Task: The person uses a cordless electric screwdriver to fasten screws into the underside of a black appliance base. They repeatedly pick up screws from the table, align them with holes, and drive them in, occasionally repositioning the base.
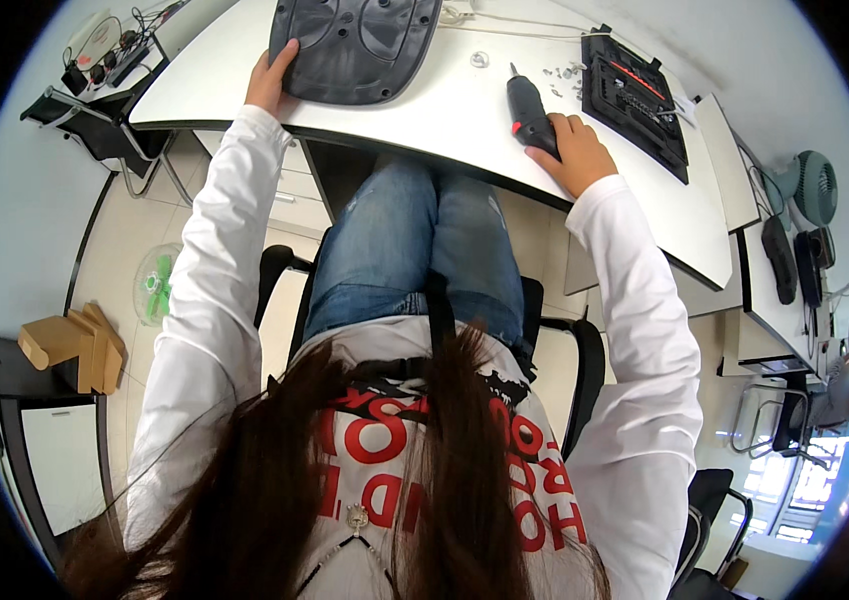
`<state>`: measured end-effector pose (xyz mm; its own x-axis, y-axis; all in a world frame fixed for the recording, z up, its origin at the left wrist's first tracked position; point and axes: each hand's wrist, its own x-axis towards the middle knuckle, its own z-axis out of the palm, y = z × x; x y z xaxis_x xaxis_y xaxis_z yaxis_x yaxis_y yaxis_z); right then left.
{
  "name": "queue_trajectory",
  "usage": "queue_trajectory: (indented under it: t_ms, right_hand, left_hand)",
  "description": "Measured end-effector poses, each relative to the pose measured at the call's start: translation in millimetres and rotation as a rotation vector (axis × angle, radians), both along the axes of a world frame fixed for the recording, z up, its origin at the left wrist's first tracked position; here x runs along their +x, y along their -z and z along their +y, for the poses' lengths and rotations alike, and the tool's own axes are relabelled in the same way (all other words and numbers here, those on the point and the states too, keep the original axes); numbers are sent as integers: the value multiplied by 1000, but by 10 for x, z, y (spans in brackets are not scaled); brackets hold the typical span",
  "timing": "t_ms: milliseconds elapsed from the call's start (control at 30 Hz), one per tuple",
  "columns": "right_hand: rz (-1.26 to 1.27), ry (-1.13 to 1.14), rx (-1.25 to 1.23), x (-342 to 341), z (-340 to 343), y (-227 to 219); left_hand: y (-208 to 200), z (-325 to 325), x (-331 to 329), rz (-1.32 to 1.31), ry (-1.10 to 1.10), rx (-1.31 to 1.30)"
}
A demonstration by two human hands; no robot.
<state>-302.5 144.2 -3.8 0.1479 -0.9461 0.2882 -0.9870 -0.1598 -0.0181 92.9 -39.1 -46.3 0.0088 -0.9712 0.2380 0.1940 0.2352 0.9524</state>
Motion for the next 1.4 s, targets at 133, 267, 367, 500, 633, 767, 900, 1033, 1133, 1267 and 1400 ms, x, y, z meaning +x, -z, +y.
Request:
queue_trajectory:
  t_ms: [133, 267, 367, 500, 633, 767, 900, 1033, 1133, 1267, 1400]
  right_hand:
    - [-82, -69, -95, -69, 62, 68]
    - [-149, -150, -228, -13, 227, 129]
    - [-184, -161, -291, -209, 319, 246]
    - [-210, -134, -303, -150, 418, 362]
    - [-206, -65, -464, -22, 518, 357]
    - [-223, -137, -538, -37, 653, 380]
    - [-575, -95, -673, -190, 708, 363]
    - [-841, 33, -730, -283, 964, 377]
    - [-868, 37, -643, -343, 1298, 677]
    - [-325, 16, -100, -597, 1725, 1300]
    - [-321, 482, 503, -1206, 1649, 2022]
  left_hand:
    - [-71, 137, -62, -65, -126, -103]
    - [6, 75, 64, -112, -161, -148]
    - [-68, 128, -94, -66, -99, -120]
    - [5, 92, -48, -174, -212, -112]
    - [-50, 148, -42, -178, -258, -115]
    - [-120, 305, -124, -244, -326, -109]
    - [-20, 232, -132, -137, -296, -162]
    - [68, 347, 116, -157, -272, -266]
    - [121, 801, 357, -101, -407, -387]
    - [524, 1589, 933, -558, -588, -375]
    - [656, 1925, 902, -835, -108, -21]
